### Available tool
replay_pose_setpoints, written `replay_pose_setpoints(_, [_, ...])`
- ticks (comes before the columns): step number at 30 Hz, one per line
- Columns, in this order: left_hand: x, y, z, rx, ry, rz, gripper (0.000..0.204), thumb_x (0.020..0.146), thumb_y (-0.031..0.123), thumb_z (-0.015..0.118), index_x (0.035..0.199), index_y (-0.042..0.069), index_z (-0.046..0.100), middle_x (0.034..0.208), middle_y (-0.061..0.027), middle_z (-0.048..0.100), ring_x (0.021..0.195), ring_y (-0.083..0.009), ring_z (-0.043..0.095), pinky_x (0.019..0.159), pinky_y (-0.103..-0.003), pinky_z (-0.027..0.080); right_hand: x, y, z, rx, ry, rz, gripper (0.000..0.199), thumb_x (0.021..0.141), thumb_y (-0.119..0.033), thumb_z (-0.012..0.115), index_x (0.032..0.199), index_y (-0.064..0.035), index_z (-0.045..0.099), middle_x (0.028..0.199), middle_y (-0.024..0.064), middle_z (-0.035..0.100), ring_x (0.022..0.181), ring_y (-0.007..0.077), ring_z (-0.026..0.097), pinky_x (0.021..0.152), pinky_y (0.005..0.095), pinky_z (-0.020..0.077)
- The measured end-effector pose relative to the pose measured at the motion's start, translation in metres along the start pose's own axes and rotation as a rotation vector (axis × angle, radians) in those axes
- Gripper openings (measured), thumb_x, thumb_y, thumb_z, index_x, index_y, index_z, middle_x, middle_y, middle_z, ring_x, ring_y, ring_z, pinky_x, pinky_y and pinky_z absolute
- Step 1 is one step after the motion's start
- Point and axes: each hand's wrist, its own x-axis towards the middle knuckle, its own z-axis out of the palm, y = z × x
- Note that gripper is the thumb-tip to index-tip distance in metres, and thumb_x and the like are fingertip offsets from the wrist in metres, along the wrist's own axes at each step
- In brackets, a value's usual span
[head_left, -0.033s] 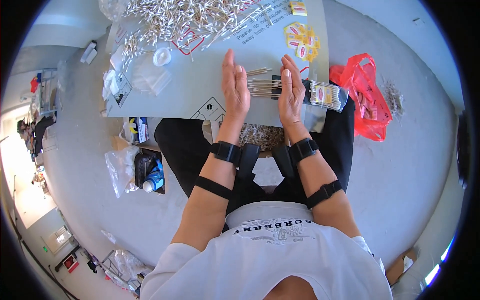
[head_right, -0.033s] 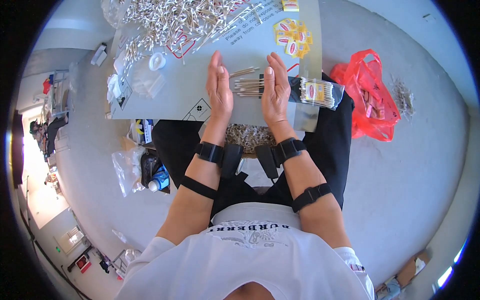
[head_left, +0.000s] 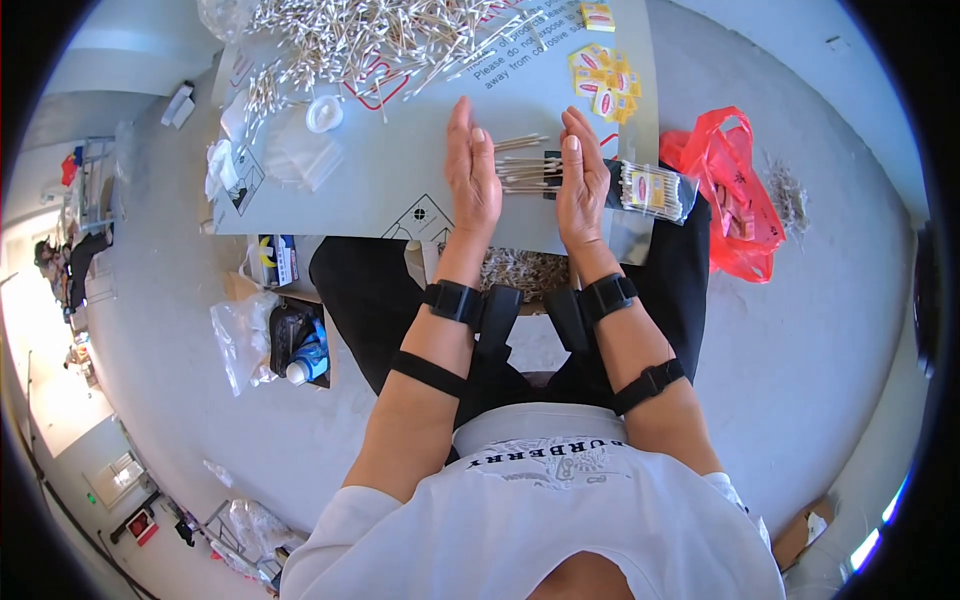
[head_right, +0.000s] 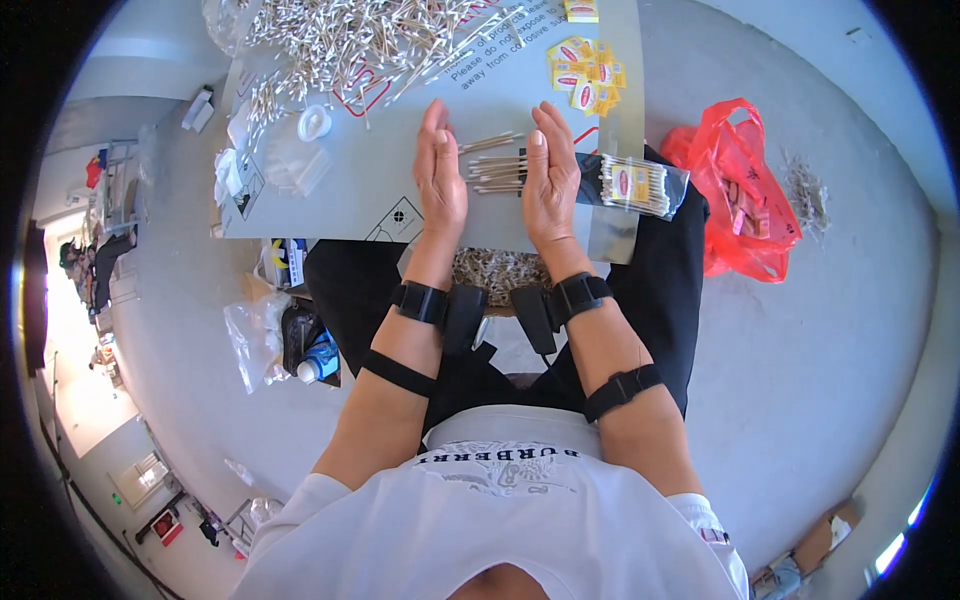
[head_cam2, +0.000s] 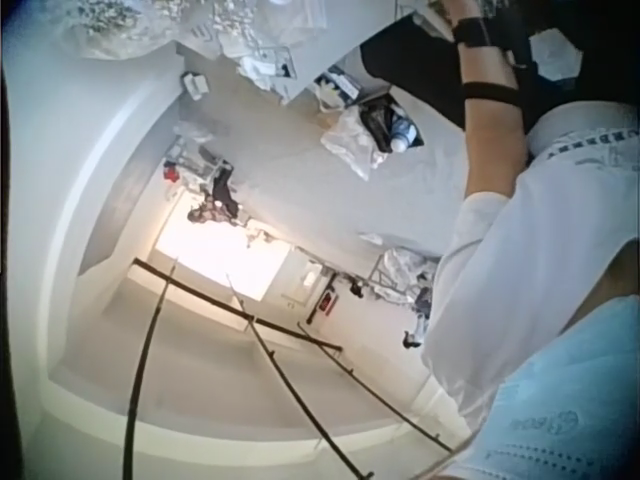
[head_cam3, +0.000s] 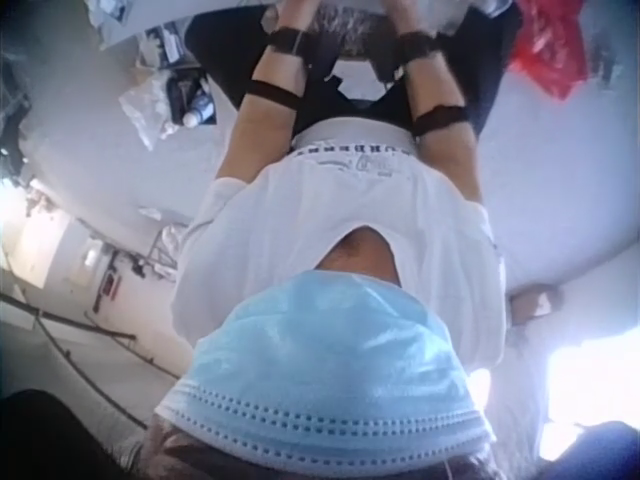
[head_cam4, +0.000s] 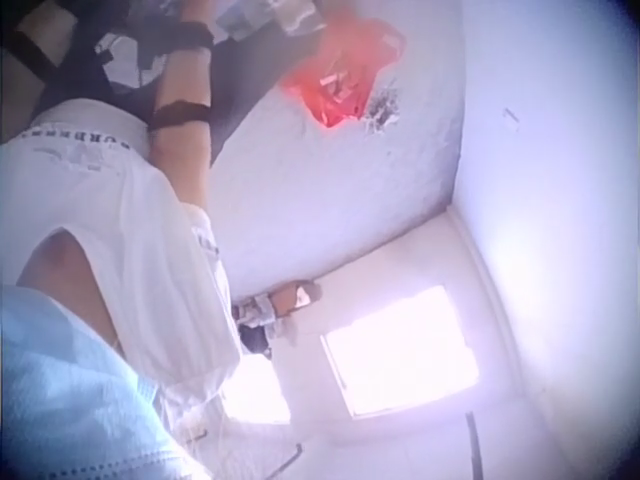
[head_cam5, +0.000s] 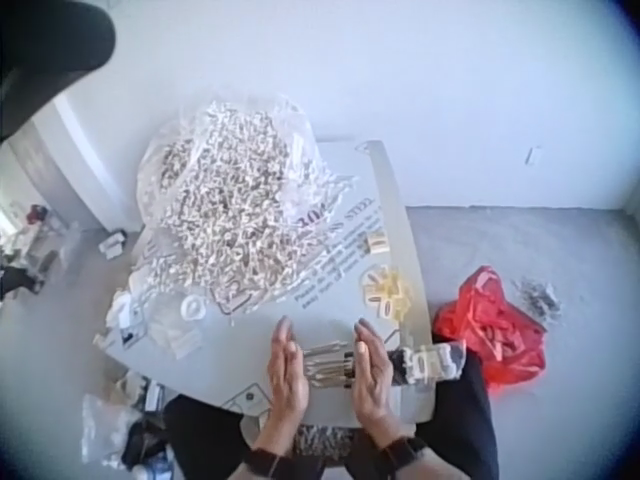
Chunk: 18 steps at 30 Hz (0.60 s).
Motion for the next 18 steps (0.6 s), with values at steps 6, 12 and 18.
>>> replay_pose_setpoints(6, [0.009, -0.002, 0.017, -0.408, 0.031, -0.114, 0.058, 0.104, 0.040, 0.043, 0.142, -0.004, 0.039, 0.147, -0.0204, 0.039, 0.137, -0.0294, 0.037, 0.115, -0.042, 0.029, 0.006, 0.007, 0.004, 0.100, 0.002, 0.021, 0.038, 0.104, -0.024, 0.047, 0.125, 0.0049, 0.058, 0.135, 0.0171, 0.056, 0.128, 0.0259, 0.049, 0.109, 0.0335, 0.0342])
replay_pose_setpoints(12, [0.008, -0.006, 0.019, -0.502, 0.165, -0.081, 0.060, 0.103, 0.041, 0.045, 0.141, -0.004, 0.039, 0.145, -0.0196, 0.041, 0.135, -0.0295, 0.039, 0.113, -0.042, 0.031, 0.022, 0.009, -0.004, 0.104, 0.004, -0.006, 0.038, 0.104, -0.026, 0.048, 0.124, 0.0048, 0.059, 0.133, 0.0175, 0.057, 0.126, 0.0259, 0.050, 0.108, 0.0333, 0.0350])
replay_pose_setpoints(18, [0.010, -0.002, 0.014, -0.451, 0.120, -0.122, 0.058, 0.102, 0.038, 0.047, 0.141, -0.005, 0.039, 0.143, -0.0181, 0.044, 0.133, -0.0285, 0.042, 0.112, -0.041, 0.033, 0.015, 0.006, -0.003, 0.162, -0.067, 0.104, 0.045, 0.105, -0.028, 0.045, 0.134, 0.0047, 0.052, 0.134, 0.0154, 0.055, 0.126, 0.0200, 0.051, 0.112, 0.0334, 0.0379])
